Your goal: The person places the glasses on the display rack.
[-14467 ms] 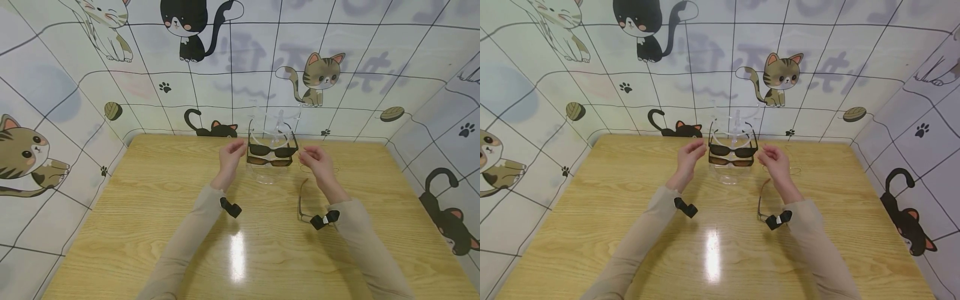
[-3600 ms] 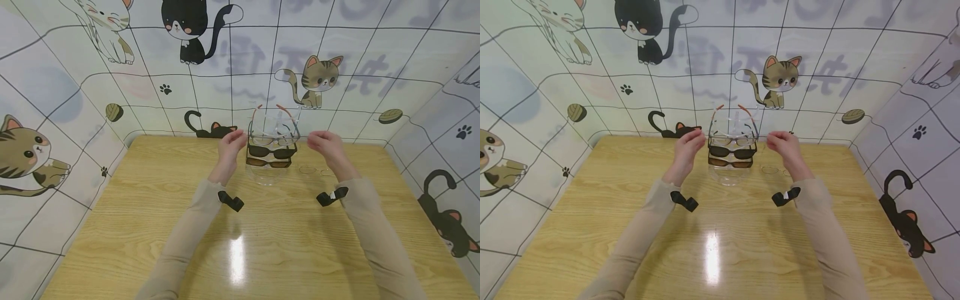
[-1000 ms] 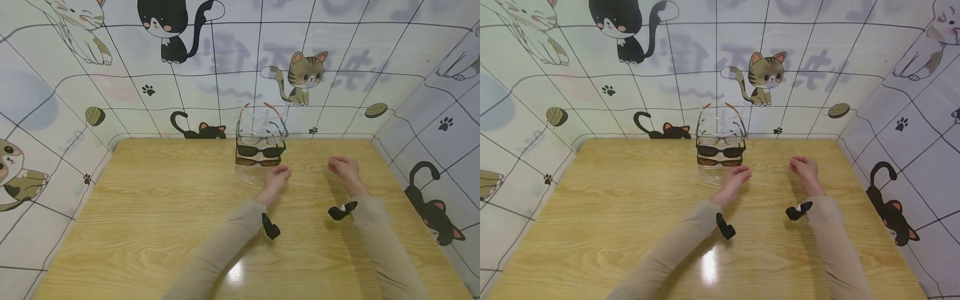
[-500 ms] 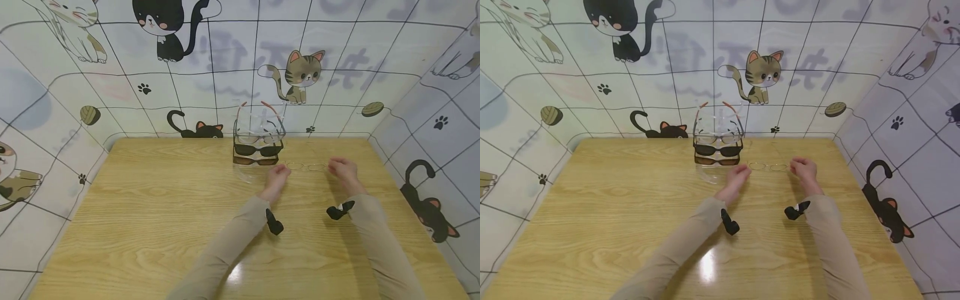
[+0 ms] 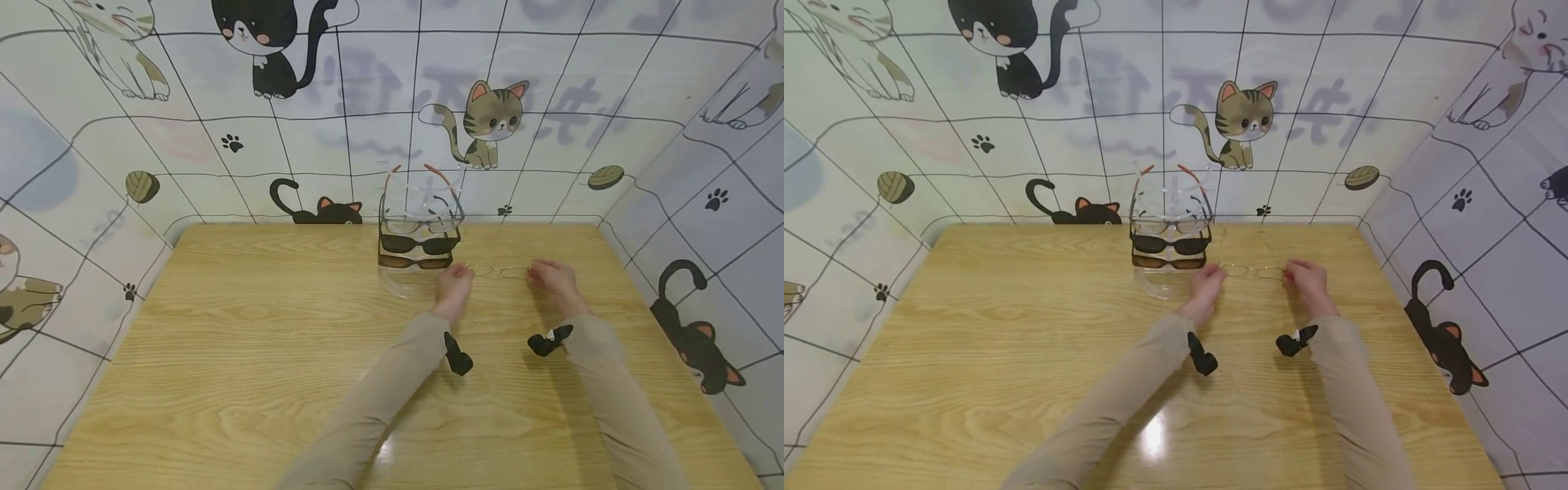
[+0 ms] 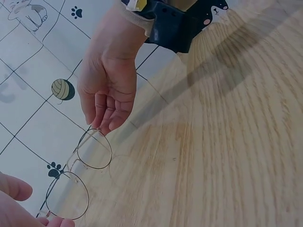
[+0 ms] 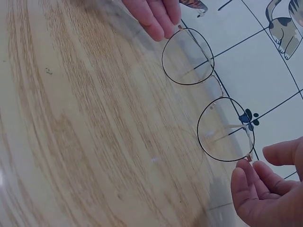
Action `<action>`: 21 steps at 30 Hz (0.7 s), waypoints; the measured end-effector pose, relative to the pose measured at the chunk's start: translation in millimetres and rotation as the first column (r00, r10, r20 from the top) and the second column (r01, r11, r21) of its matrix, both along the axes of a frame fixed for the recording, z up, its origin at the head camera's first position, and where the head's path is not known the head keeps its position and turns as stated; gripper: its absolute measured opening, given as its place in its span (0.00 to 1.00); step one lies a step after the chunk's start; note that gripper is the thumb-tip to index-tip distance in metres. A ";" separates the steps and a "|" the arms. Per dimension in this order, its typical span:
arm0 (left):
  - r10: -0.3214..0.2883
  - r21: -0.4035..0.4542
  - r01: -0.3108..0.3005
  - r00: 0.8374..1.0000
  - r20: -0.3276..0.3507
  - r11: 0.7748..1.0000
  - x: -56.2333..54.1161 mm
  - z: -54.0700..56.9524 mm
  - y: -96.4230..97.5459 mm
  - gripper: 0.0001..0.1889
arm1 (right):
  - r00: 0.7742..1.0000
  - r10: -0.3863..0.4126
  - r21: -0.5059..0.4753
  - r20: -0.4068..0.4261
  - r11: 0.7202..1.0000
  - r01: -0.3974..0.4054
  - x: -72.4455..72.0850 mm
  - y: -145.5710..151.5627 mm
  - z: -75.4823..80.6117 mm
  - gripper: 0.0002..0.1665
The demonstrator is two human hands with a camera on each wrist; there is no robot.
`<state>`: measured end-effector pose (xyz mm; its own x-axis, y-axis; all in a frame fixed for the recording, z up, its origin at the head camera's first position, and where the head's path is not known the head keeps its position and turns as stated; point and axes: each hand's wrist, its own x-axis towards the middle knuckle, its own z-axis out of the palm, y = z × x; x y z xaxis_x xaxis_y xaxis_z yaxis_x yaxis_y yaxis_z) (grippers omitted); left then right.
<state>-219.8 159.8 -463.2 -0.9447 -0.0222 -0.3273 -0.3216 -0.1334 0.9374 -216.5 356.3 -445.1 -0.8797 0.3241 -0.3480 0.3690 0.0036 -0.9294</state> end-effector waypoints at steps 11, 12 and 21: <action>-0.015 -0.014 0.016 0.998 0.059 1.000 -2.4 2.8 1.7 0.15 | 0.999 -0.029 -0.026 -0.014 0.999 0.029 4.0 1.3 -0.1 0.28; -0.020 -0.019 0.022 0.998 0.060 1.000 -2.1 3.0 1.4 0.14 | 1.000 -0.023 -0.020 -0.019 1.000 0.023 5.5 1.8 0.4 0.28; -0.008 0.011 0.008 0.999 0.048 1.000 0.0 2.9 0.8 0.09 | 0.993 0.052 -0.119 -0.106 0.991 -0.065 21.0 13.1 2.8 0.06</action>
